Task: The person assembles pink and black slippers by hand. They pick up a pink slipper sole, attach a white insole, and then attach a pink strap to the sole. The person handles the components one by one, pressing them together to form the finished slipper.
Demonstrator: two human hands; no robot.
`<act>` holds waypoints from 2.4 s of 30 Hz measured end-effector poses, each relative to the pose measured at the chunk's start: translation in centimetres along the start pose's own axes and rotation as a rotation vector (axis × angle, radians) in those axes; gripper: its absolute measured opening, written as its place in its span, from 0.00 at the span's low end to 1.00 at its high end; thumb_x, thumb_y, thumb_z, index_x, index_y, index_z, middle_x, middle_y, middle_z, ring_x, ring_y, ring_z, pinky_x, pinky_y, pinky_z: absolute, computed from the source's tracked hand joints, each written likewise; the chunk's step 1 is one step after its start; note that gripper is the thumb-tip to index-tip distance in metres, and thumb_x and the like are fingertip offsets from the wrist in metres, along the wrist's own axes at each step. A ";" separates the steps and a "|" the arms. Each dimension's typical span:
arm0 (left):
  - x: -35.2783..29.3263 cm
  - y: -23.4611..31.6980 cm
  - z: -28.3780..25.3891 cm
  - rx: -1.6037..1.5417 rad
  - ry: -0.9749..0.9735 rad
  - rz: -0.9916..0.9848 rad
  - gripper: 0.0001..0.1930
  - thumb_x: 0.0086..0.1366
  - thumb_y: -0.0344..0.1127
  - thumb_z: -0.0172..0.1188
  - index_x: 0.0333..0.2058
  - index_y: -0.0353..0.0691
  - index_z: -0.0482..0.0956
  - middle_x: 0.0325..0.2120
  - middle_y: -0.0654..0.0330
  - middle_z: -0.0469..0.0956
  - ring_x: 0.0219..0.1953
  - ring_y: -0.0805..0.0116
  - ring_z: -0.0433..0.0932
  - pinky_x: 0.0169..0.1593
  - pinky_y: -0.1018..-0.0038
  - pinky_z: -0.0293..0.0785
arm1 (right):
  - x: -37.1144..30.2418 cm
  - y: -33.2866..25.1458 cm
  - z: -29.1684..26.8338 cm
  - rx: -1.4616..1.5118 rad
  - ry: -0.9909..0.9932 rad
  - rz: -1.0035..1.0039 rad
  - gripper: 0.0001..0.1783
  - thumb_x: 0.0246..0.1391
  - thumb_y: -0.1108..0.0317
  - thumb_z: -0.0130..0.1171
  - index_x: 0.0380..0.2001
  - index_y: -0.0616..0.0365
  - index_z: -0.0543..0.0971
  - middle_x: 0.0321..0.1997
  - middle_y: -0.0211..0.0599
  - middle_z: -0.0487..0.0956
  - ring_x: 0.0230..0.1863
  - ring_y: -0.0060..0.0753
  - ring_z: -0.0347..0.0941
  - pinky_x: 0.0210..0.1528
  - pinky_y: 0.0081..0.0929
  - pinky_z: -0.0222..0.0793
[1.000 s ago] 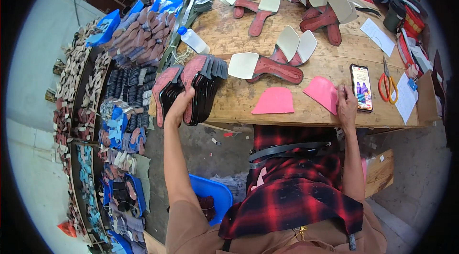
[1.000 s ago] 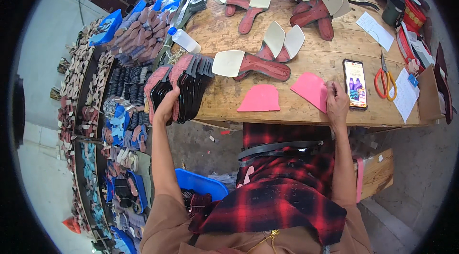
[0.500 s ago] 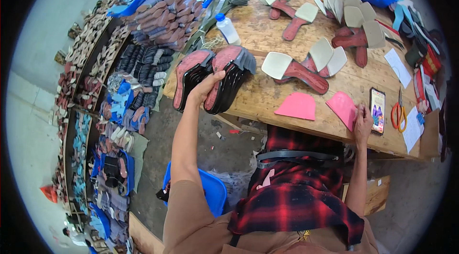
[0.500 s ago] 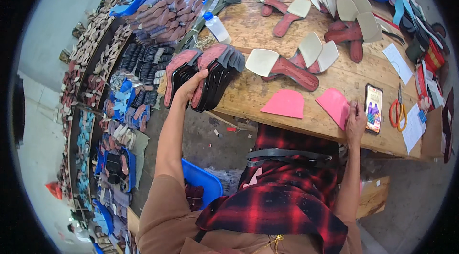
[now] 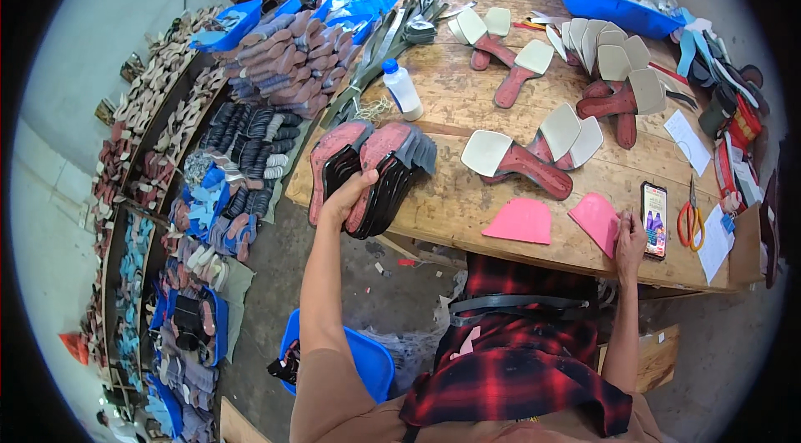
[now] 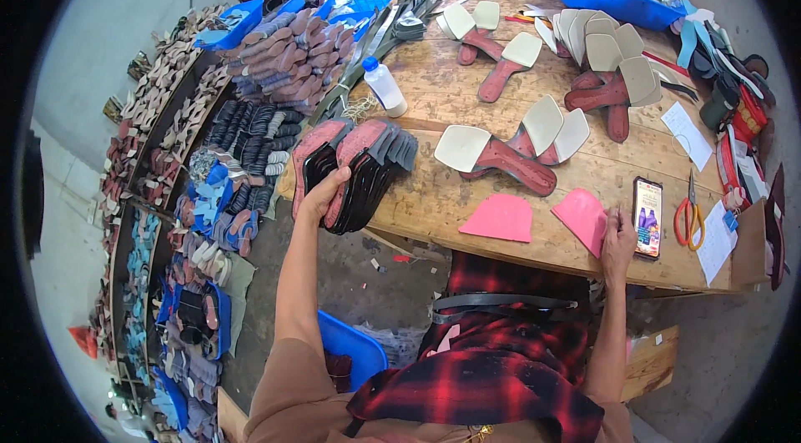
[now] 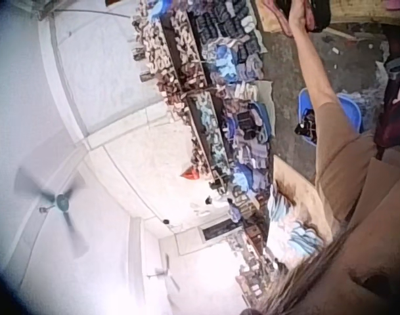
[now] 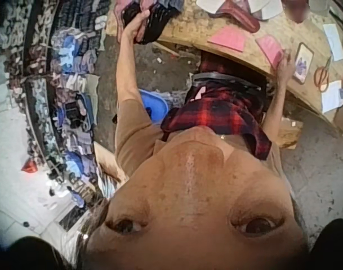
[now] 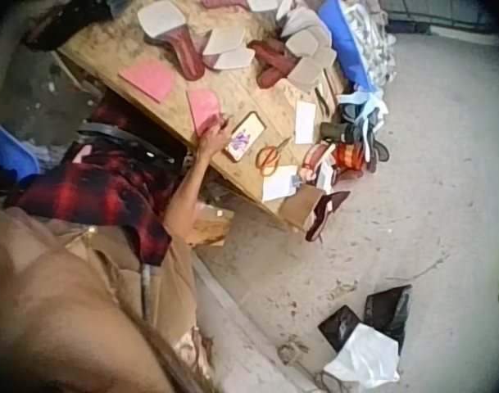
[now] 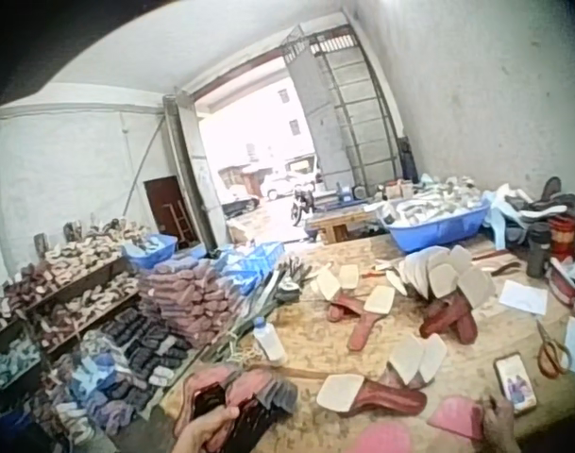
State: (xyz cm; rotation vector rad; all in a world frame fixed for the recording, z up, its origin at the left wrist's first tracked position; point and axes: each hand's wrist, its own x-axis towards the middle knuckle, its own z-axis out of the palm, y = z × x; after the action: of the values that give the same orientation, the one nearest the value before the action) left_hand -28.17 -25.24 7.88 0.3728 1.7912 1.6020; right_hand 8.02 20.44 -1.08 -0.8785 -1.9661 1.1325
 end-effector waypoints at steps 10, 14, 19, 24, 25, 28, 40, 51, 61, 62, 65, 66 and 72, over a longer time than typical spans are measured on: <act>0.6 -1.8 -1.0 -0.022 0.024 0.000 0.45 0.58 0.61 0.63 0.62 0.30 0.63 0.55 0.55 0.72 0.56 0.65 0.71 0.61 0.70 0.64 | 0.0 1.0 0.0 -0.043 0.058 -0.110 0.14 0.65 0.63 0.50 0.35 0.64 0.77 0.19 0.37 0.68 0.19 0.21 0.62 0.24 0.25 0.58; -0.5 -0.6 -0.8 0.156 0.049 0.030 0.41 0.59 0.60 0.62 0.60 0.30 0.66 0.53 0.58 0.73 0.53 0.66 0.72 0.60 0.72 0.63 | -0.2 -0.2 -0.2 -0.098 -0.037 0.022 0.13 0.64 0.64 0.50 0.35 0.64 0.77 0.23 0.44 0.75 0.23 0.27 0.67 0.28 0.28 0.64; -3.0 4.2 4.3 0.647 0.426 0.056 0.34 0.59 0.54 0.64 0.54 0.30 0.71 0.46 0.54 0.76 0.47 0.66 0.73 0.53 0.70 0.67 | -0.2 0.4 -0.3 -0.082 0.030 -0.053 0.13 0.63 0.63 0.51 0.36 0.63 0.77 0.24 0.46 0.76 0.23 0.37 0.68 0.29 0.33 0.64; -5.3 0.4 12.3 0.645 0.782 0.708 0.20 0.60 0.36 0.67 0.48 0.34 0.76 0.34 0.58 0.74 0.34 0.71 0.73 0.38 0.74 0.71 | -0.4 -0.4 -0.6 -0.141 0.027 -0.065 0.16 0.64 0.60 0.52 0.33 0.64 0.75 0.22 0.46 0.74 0.22 0.36 0.67 0.28 0.33 0.63; -5.6 -0.2 14.4 0.590 0.700 0.659 0.17 0.61 0.32 0.65 0.48 0.34 0.76 0.34 0.61 0.74 0.33 0.76 0.72 0.36 0.79 0.70 | -0.3 -0.6 -0.4 -0.113 0.038 -0.092 0.16 0.64 0.59 0.52 0.32 0.64 0.75 0.22 0.46 0.73 0.22 0.36 0.65 0.28 0.34 0.62; -1.8 -3.5 18.8 0.108 0.359 0.407 0.28 0.64 0.38 0.64 0.58 0.33 0.66 0.47 0.53 0.74 0.47 0.70 0.74 0.49 0.75 0.73 | -0.3 -0.6 -0.5 -0.097 -0.010 -0.032 0.18 0.65 0.58 0.52 0.31 0.64 0.75 0.21 0.46 0.73 0.21 0.36 0.65 0.27 0.33 0.62; 9.4 -3.8 24.7 -0.469 0.341 0.468 0.17 0.70 0.39 0.55 0.52 0.36 0.70 0.45 0.59 0.77 0.45 0.69 0.78 0.47 0.69 0.76 | -0.3 -1.0 -0.6 -0.039 0.028 -0.047 0.14 0.63 0.59 0.53 0.34 0.59 0.80 0.21 0.46 0.75 0.20 0.41 0.72 0.25 0.34 0.64; 11.3 6.7 23.5 -0.295 0.187 0.630 0.18 0.70 0.42 0.56 0.52 0.38 0.69 0.41 0.62 0.77 0.43 0.72 0.75 0.47 0.72 0.70 | -0.3 -1.1 -0.7 -0.053 0.028 -0.042 0.13 0.63 0.60 0.53 0.35 0.59 0.80 0.24 0.45 0.78 0.22 0.42 0.73 0.27 0.33 0.65; 16.3 3.7 25.3 0.607 -0.237 0.427 0.32 0.62 0.43 0.64 0.61 0.37 0.66 0.52 0.54 0.73 0.52 0.65 0.72 0.57 0.72 0.67 | -0.2 -1.2 -0.6 -0.039 0.032 -0.059 0.13 0.62 0.60 0.54 0.34 0.60 0.79 0.24 0.46 0.77 0.21 0.41 0.73 0.26 0.33 0.64; 16.4 3.0 24.7 0.595 -0.209 0.403 0.33 0.62 0.43 0.64 0.62 0.38 0.65 0.53 0.52 0.72 0.53 0.65 0.72 0.58 0.71 0.66 | -0.2 -1.1 -0.6 -0.032 0.041 -0.076 0.13 0.62 0.60 0.54 0.34 0.60 0.79 0.23 0.46 0.77 0.21 0.40 0.73 0.25 0.33 0.64; 13.8 3.0 24.9 0.423 -0.204 0.216 0.45 0.54 0.45 0.70 0.65 0.32 0.58 0.56 0.46 0.70 0.57 0.58 0.72 0.59 0.68 0.68 | -0.1 -0.7 -1.0 -0.079 0.039 -0.040 0.12 0.62 0.61 0.55 0.34 0.60 0.79 0.23 0.46 0.77 0.21 0.40 0.73 0.25 0.34 0.64; 13.3 2.1 24.5 0.625 -0.182 0.359 0.47 0.52 0.46 0.71 0.65 0.32 0.57 0.56 0.45 0.70 0.57 0.56 0.71 0.59 0.67 0.67 | -0.1 -1.0 -0.8 -0.091 0.015 -0.024 0.12 0.62 0.62 0.55 0.34 0.60 0.79 0.23 0.45 0.77 0.21 0.41 0.73 0.25 0.34 0.64; 14.6 -0.1 24.5 1.037 -0.088 0.721 0.46 0.43 0.42 0.73 0.61 0.32 0.62 0.53 0.42 0.71 0.56 0.45 0.70 0.58 0.59 0.66 | -0.1 -0.9 -0.3 -0.079 0.029 -0.021 0.11 0.61 0.63 0.56 0.34 0.59 0.79 0.23 0.44 0.78 0.21 0.42 0.72 0.25 0.34 0.64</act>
State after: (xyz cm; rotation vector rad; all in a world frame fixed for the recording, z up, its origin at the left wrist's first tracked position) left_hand -22.50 2.33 3.54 1.6710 2.4455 0.8458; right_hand 8.17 20.15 -0.16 -0.9080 -2.0031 1.0308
